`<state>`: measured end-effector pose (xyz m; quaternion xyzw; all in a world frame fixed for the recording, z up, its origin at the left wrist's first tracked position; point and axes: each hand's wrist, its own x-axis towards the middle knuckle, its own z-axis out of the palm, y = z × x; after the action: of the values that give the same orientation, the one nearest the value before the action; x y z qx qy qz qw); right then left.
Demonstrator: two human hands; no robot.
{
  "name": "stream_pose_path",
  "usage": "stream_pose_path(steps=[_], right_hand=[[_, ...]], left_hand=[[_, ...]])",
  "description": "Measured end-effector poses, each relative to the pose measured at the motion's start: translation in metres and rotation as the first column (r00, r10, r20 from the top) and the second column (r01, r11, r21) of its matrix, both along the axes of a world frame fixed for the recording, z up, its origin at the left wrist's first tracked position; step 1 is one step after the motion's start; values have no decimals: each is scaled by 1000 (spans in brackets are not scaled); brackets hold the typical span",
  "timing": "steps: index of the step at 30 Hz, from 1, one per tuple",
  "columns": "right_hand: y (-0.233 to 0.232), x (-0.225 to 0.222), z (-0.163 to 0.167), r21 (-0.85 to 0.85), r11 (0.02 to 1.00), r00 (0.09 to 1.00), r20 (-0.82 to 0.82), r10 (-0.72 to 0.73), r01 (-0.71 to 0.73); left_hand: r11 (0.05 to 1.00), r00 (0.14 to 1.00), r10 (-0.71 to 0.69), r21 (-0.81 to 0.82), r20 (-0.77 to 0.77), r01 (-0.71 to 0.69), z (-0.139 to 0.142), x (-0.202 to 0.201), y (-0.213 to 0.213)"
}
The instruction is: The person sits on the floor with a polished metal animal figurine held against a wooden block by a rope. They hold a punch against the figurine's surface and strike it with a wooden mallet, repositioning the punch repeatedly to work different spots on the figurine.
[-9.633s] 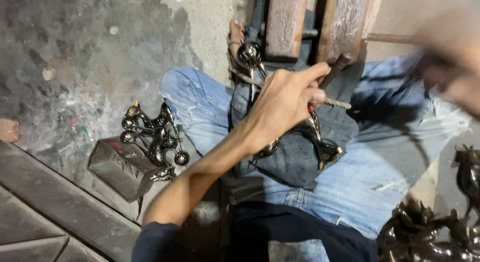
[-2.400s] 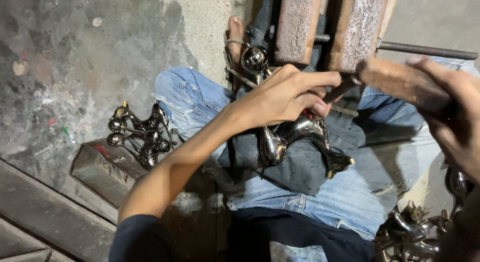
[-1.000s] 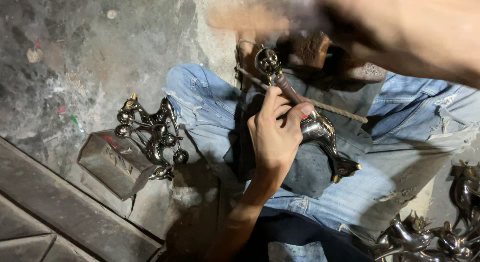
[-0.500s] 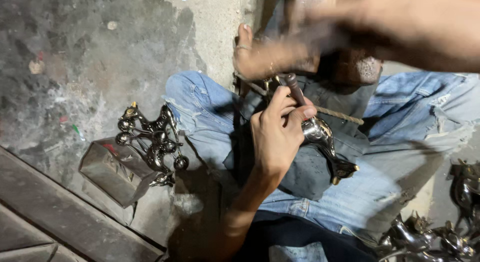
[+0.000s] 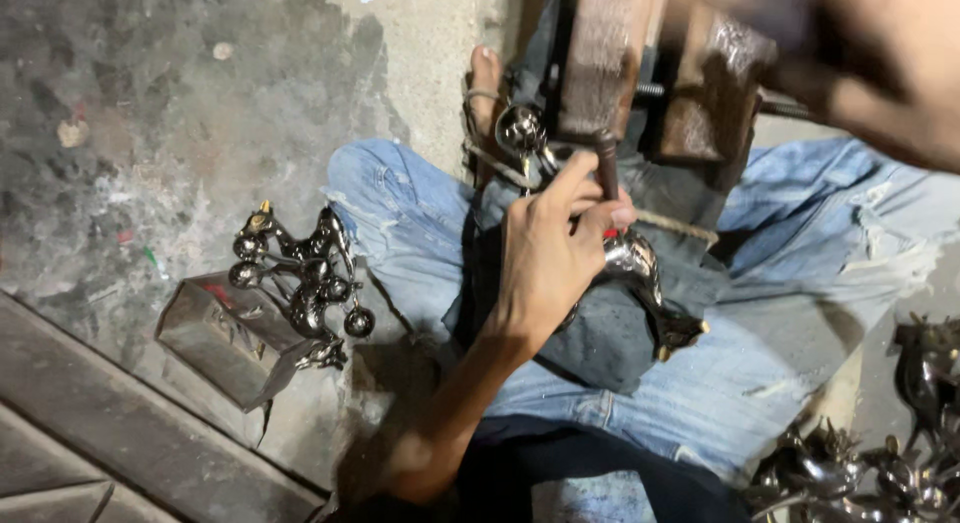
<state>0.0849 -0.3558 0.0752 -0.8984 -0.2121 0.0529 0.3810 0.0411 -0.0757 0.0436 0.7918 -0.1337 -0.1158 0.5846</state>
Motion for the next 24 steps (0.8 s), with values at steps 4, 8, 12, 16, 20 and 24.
stream_pose_path(steps=[4,8,12,16,20,24], right_hand=[[-25,-45,-46,-306,951,982,-155,-105,53],[-74,-38,-121,-190,880,787,-395,-475,435],[-74,-39,-135,-50,859,747,-470,-470,509],[-25,-42,-76,103,930,911,-267,-316,353],[28,-30,1,-73,990,989,85,-118,124],[68,-13,44,-359,932,974,222,42,42]], left_hand=[[990,999,27,-137,-28,-31,1,-6,10],[980,984,86,-166,-156,-112,3,-13,27],[973,983,106,-187,-149,-133,1,-11,26],[982,977,152,-86,-150,-166,2,-10,23],[979,978,172,-88,-120,-183,5,-13,25],[978,975,203,-21,-85,-206,6,-15,25]])
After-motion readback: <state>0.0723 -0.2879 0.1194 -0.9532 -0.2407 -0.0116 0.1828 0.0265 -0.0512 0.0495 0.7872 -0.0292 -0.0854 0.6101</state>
